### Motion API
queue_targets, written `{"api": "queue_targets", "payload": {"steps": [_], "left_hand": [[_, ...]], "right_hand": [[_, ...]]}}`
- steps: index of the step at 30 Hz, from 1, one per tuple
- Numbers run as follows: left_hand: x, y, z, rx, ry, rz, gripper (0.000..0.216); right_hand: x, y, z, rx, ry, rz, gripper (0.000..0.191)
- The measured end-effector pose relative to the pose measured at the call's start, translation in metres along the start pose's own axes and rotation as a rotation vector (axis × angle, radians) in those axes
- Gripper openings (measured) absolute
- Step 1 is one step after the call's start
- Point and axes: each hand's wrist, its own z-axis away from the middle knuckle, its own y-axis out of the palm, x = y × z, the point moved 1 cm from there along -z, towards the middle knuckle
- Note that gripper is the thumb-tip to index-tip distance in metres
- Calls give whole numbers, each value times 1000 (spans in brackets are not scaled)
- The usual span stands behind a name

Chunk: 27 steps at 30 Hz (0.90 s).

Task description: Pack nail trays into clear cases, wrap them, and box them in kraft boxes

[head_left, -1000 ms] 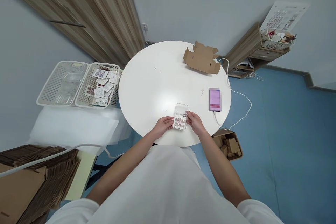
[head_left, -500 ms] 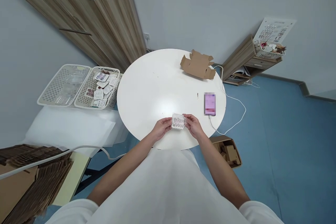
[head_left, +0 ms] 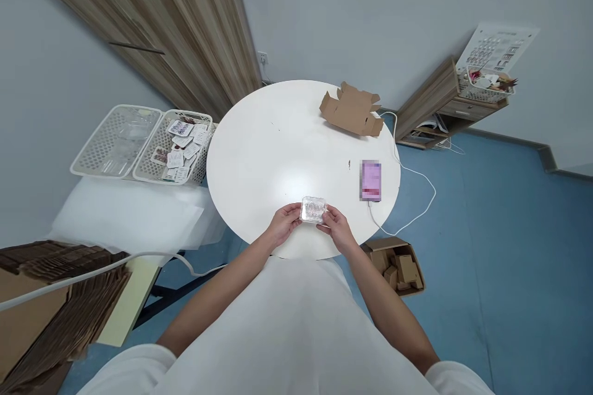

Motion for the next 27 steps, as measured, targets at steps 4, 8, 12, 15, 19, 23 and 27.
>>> {"api": "queue_targets", "payload": {"steps": [4,8,12,15,19,23,27], "left_hand": [[5,0,0,-12,7,-1,28],[8,0,1,-26,22,-49,29],[3,3,6,-3,40,-339,36],[2,5,11,24,77,-658,36],[6,4,14,42,140,-848,39],[9,2,14,28,165,-888,39],[7,3,15,-17,169,-878,39]], "right_hand": [[-2,-4,0,-14,4,38,48],[-1,-6,0,-34,-5,52,49],[0,-6,1,-48,-23,54,49],[1,-8,1,-52,-20,55,51],[2,-8,1,-38,-12,75,50],[1,-7,0,-45,-29,97,49],[1,-4,-4,-38,-21,87,50]]}}
